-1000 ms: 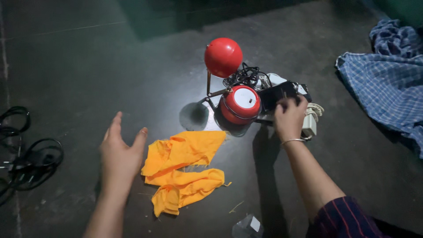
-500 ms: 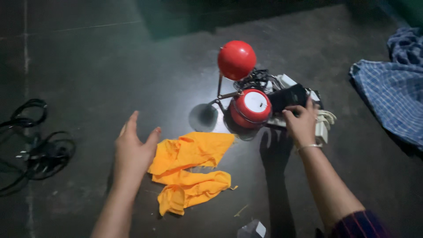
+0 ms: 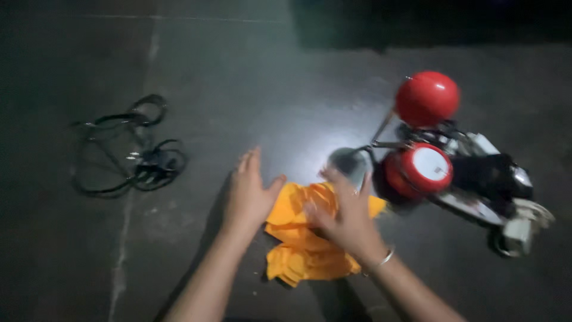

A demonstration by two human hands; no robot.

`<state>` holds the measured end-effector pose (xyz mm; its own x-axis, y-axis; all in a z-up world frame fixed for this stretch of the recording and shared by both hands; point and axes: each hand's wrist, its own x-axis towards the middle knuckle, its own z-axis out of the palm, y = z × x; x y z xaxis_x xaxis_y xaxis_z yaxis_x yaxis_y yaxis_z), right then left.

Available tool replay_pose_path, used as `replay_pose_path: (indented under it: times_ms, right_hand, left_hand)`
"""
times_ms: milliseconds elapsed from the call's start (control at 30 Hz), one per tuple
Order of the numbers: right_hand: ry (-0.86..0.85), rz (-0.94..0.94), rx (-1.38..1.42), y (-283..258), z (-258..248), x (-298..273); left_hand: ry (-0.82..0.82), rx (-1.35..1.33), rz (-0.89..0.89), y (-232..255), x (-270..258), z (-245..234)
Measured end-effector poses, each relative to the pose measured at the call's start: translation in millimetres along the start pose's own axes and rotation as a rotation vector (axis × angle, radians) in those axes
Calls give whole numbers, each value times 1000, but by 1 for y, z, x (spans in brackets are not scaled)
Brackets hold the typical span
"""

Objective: The person wipes a black power adapter and a black power cable with an orange cloth. They handle the items one at a time, wiping the surfaces and the cable length, then place them back on the floor among other electronics.

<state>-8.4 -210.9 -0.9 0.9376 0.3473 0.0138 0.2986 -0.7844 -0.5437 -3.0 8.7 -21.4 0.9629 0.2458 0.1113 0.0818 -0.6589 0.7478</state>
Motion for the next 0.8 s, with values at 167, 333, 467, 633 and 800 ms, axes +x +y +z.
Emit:
replay_pose_path:
  times_ms: [167,333,467,633,800]
  right_hand:
    - [195,-591,-437,-29,67,-30]
    - [-12,-568,-107,-21,96,29]
    - [166,-484,-1,-41,109,70]
    - [148,-540,20,-51,101,76]
    - [123,-553,13,-48,102,76]
  left_hand:
    - [51,61,-97,-4,2,-19]
    - [105,307,-235,-7,11,-49]
    - [262,631,-313,-27,15,-71]
    - [304,743,-371,-63,11,-81]
    - [292,528,-272,-81,-16,-108]
